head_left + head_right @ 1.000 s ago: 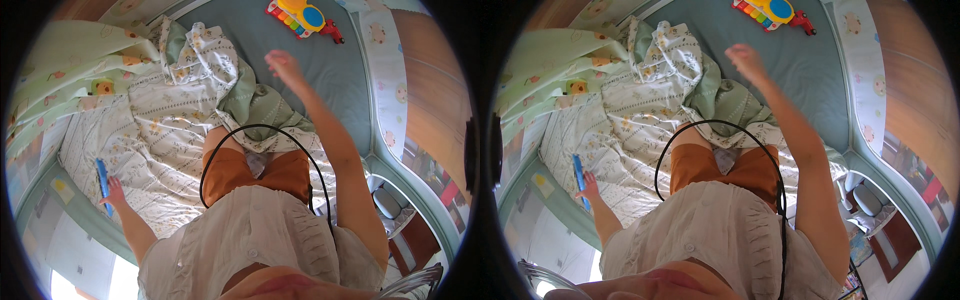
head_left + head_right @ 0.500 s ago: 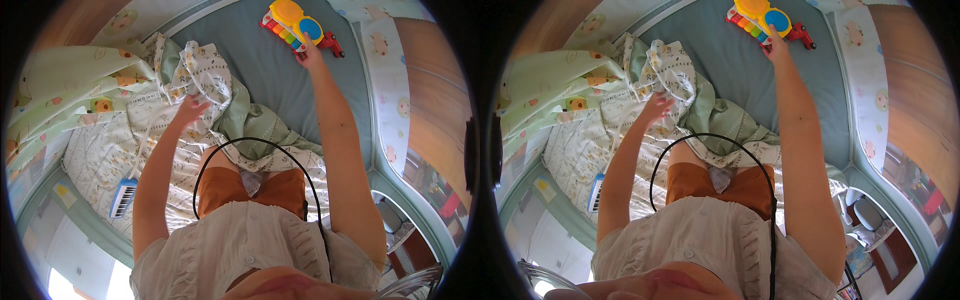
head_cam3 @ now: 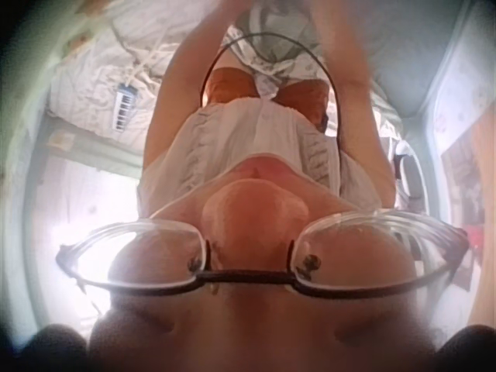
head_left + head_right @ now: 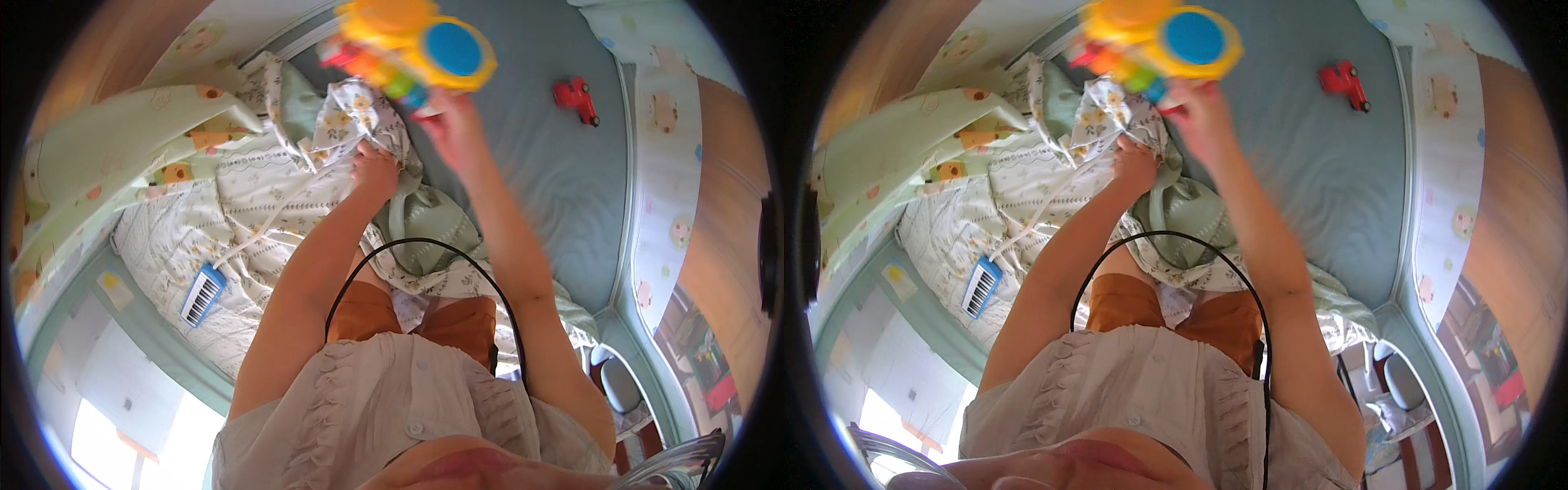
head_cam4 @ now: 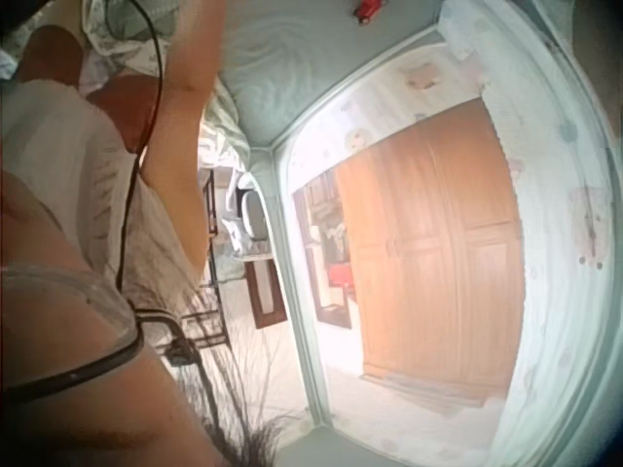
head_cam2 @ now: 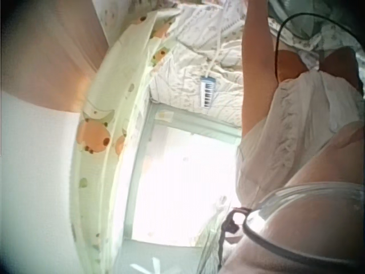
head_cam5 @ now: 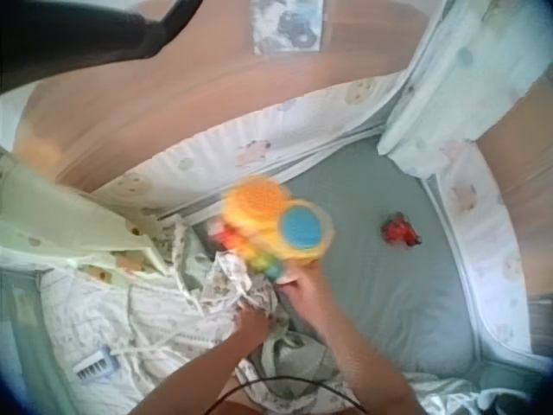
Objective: The person turns on a fan, spreads a sheet over a mattress, and removes toys from the bed surface.
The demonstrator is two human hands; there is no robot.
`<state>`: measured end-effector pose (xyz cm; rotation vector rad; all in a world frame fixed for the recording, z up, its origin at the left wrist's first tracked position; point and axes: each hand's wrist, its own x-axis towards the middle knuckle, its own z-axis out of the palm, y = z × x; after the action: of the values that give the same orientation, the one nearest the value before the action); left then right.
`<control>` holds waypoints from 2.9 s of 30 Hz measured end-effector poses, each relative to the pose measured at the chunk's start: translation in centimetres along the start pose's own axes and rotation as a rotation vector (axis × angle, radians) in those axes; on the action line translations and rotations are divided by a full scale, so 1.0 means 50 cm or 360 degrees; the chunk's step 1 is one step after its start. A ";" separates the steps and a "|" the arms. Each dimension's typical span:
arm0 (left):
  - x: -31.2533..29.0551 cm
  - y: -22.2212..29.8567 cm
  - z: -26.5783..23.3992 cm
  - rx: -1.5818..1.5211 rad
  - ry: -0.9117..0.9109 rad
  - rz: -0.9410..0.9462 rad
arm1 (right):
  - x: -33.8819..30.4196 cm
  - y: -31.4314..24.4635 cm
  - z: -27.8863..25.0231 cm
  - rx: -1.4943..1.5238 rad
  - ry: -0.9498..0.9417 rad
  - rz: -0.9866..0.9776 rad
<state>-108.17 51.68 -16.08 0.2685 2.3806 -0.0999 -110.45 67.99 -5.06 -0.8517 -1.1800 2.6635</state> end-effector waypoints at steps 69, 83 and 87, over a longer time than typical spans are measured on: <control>0.410 0.388 -0.649 -0.0739 0.0430 0.1363 | -0.434 -0.201 -0.952 0.0686 0.1646 -0.0223; 0.453 0.653 -0.270 -0.0919 0.1260 0.0905 | -0.427 -0.132 -1.001 0.0898 0.1795 0.0159; 0.502 0.645 -0.314 -0.0446 0.1665 0.0714 | -0.421 -0.134 -0.999 0.1019 0.1668 0.0307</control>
<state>-129.40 89.57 -21.50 0.8718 3.2060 0.7505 -67.05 98.58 -17.89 -1.8543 -0.0037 1.9064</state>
